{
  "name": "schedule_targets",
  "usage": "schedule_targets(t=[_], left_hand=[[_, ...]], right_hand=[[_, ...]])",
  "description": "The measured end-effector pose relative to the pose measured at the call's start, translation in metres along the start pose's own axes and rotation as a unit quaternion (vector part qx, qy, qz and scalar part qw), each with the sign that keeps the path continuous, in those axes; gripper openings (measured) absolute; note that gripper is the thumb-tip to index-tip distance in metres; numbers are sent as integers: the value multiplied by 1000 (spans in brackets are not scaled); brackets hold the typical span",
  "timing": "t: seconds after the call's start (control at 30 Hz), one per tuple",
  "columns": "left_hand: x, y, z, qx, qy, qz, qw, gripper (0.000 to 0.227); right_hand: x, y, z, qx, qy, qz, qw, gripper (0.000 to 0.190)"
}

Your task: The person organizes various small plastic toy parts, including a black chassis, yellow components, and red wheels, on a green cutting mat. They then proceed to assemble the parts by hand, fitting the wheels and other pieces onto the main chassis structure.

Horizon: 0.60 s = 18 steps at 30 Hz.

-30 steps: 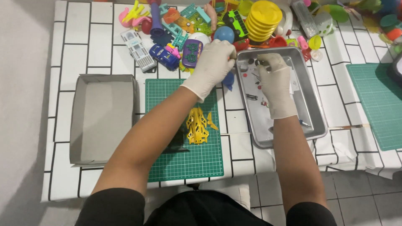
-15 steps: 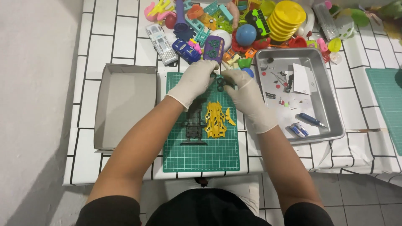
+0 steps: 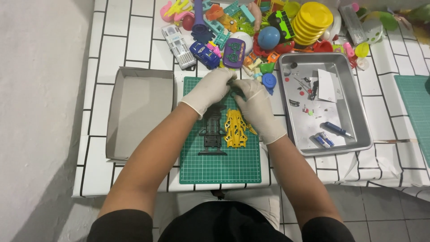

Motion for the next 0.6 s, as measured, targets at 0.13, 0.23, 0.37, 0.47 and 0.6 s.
schedule_targets(t=[0.13, 0.23, 0.37, 0.47, 0.6], left_hand=[[14, 9, -9, -9, 23, -11, 1000, 39], [24, 17, -13, -26, 4, -8, 1000, 44], [31, 18, -13, -15, -35, 11, 999, 35], [23, 13, -4, -9, -49, 15, 999, 30], [18, 8, 4, 2, -92, 18, 996, 23]], right_hand=[[13, 13, -6, 25, 10, 19, 999, 40], [16, 18, -8, 28, 34, 19, 999, 34], [16, 8, -11, 16, 95, 23, 995, 17], [17, 2, -11, -2, 117, 35, 993, 13], [20, -5, -6, -20, 117, 57, 991, 9]])
Point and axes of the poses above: each hand's wrist, its own y-axis away from the middle knuckle, its own z-axis out of the palm, x = y × z, the point moved 6 cm from there along -y, towards the middle knuckle, and after that the axes turned 1 degree about y, right-handed, at the moved point
